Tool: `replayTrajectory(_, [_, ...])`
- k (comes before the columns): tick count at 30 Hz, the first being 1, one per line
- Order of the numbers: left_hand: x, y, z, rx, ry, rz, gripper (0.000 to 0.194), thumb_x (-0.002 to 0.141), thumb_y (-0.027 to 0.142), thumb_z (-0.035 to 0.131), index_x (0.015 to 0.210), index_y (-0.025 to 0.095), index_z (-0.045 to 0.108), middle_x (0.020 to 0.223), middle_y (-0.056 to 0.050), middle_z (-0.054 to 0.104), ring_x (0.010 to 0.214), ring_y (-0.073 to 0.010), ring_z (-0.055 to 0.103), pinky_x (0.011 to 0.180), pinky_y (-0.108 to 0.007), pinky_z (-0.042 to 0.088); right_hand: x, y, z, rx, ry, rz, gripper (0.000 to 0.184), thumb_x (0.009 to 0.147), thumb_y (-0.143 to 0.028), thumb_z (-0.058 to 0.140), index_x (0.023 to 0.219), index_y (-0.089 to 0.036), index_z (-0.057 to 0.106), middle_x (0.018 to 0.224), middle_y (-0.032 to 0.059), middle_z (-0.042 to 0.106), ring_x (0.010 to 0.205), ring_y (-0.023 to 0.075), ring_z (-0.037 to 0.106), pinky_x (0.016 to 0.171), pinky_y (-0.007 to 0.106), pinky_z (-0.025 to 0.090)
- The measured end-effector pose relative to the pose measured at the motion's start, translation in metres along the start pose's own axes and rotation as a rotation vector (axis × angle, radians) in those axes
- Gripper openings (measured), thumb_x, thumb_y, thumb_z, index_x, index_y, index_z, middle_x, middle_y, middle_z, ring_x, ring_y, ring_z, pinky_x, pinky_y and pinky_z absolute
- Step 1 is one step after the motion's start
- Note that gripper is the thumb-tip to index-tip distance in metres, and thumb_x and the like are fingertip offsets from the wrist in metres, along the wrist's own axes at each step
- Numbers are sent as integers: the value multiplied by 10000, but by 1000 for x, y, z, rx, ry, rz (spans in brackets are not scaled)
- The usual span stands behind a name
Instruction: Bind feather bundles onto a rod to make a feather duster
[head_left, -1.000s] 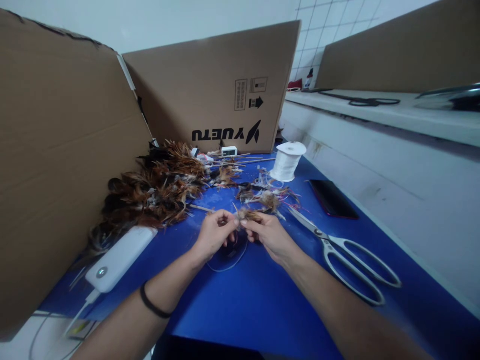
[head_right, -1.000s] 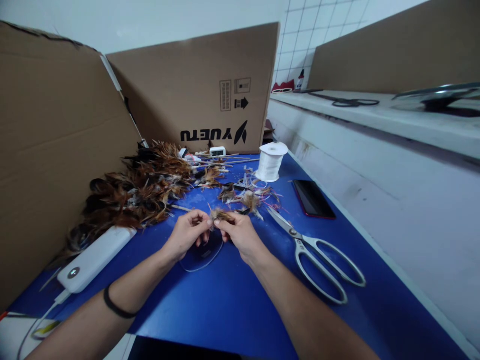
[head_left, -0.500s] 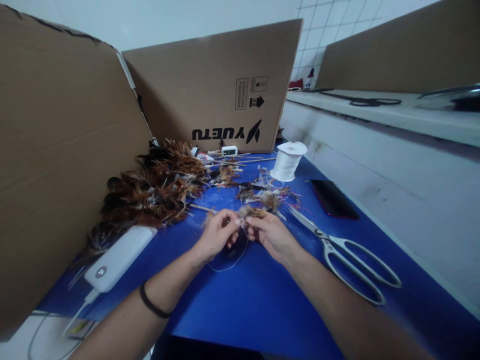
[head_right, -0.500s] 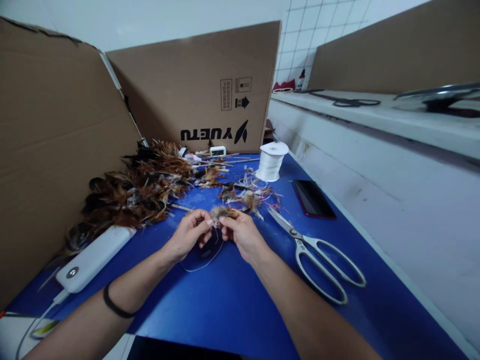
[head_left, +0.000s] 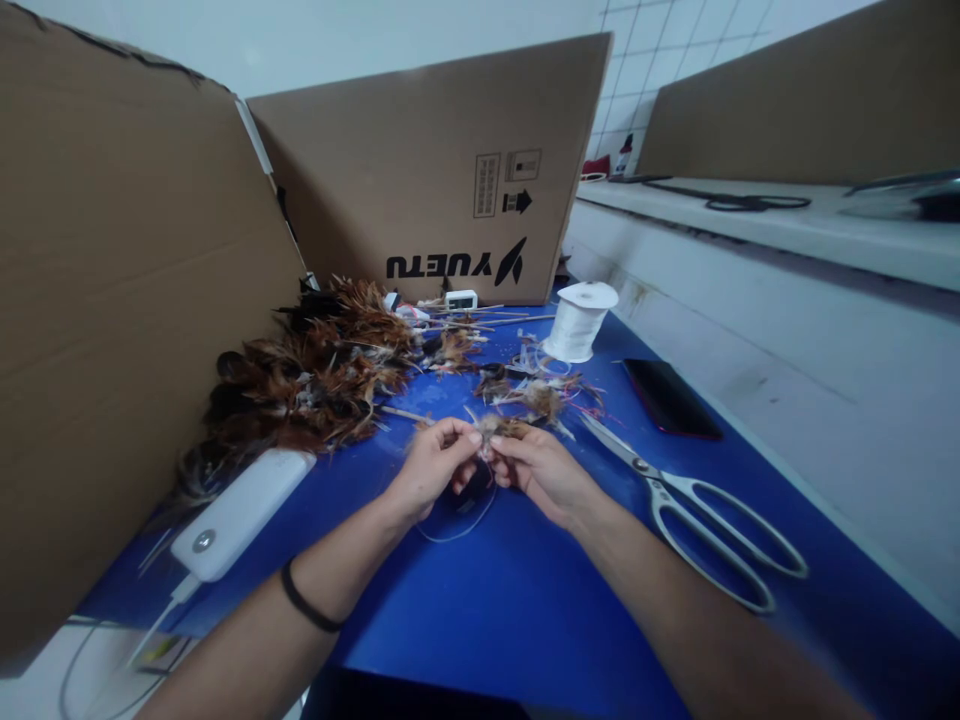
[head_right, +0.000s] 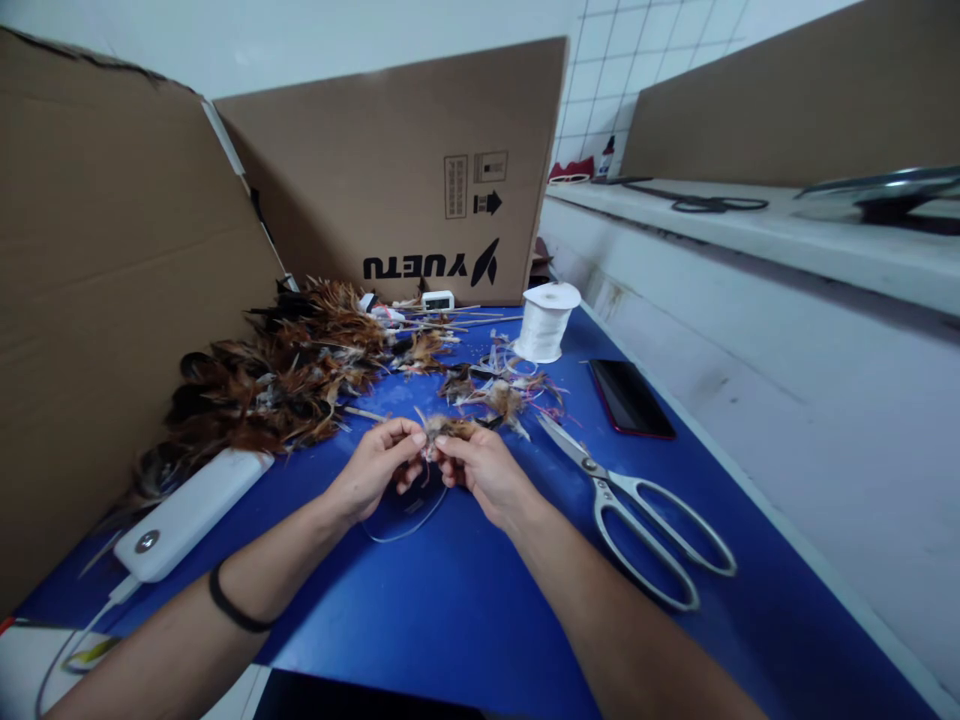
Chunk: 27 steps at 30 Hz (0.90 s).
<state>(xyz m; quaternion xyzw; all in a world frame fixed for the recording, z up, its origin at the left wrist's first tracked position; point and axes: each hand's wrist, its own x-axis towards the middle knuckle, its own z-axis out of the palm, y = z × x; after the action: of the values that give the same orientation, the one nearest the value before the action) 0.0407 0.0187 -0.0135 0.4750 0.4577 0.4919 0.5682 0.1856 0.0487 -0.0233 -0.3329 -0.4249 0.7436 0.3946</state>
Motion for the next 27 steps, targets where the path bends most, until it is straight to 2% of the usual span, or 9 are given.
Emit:
replayTrajectory(12, [-1, 0, 1, -48, -19, 33, 313, 696, 430, 632, 737, 169, 465, 500, 73, 432, 393, -41, 391, 353, -147, 292, 2, -1, -5, 59, 33, -8, 168, 631, -263, 701, 671, -149, 583, 596, -20, 564, 474, 60, 432, 467, 219, 329])
replayTrajectory(19, [-1, -8, -4, 126, -106, 172, 252, 781, 419, 542, 782, 177, 472, 500, 68, 436, 397, -48, 369, 383, -163, 298, 3, -2, -7, 82, 102, -48, 160, 603, -234, 701, 665, -153, 579, 569, -21, 560, 477, 71, 449, 468, 226, 335])
replayTrajectory(23, [-4, -8, -4, 323, -82, 297, 202, 797, 366, 535, 790, 167, 504, 528, 55, 455, 428, -48, 395, 422, -167, 311, 3, -3, -7, 68, 125, -69, 153, 591, -223, 698, 643, -147, 576, 551, -18, 558, 460, 72, 447, 459, 229, 333])
replayTrajectory(27, [-3, -8, -5, 273, -6, 293, 192, 817, 361, 508, 786, 174, 477, 508, 63, 442, 415, -50, 382, 417, -167, 310, 3, -6, -5, 72, 140, -86, 160, 592, -222, 698, 646, -149, 568, 544, -15, 553, 457, 73, 438, 456, 231, 331])
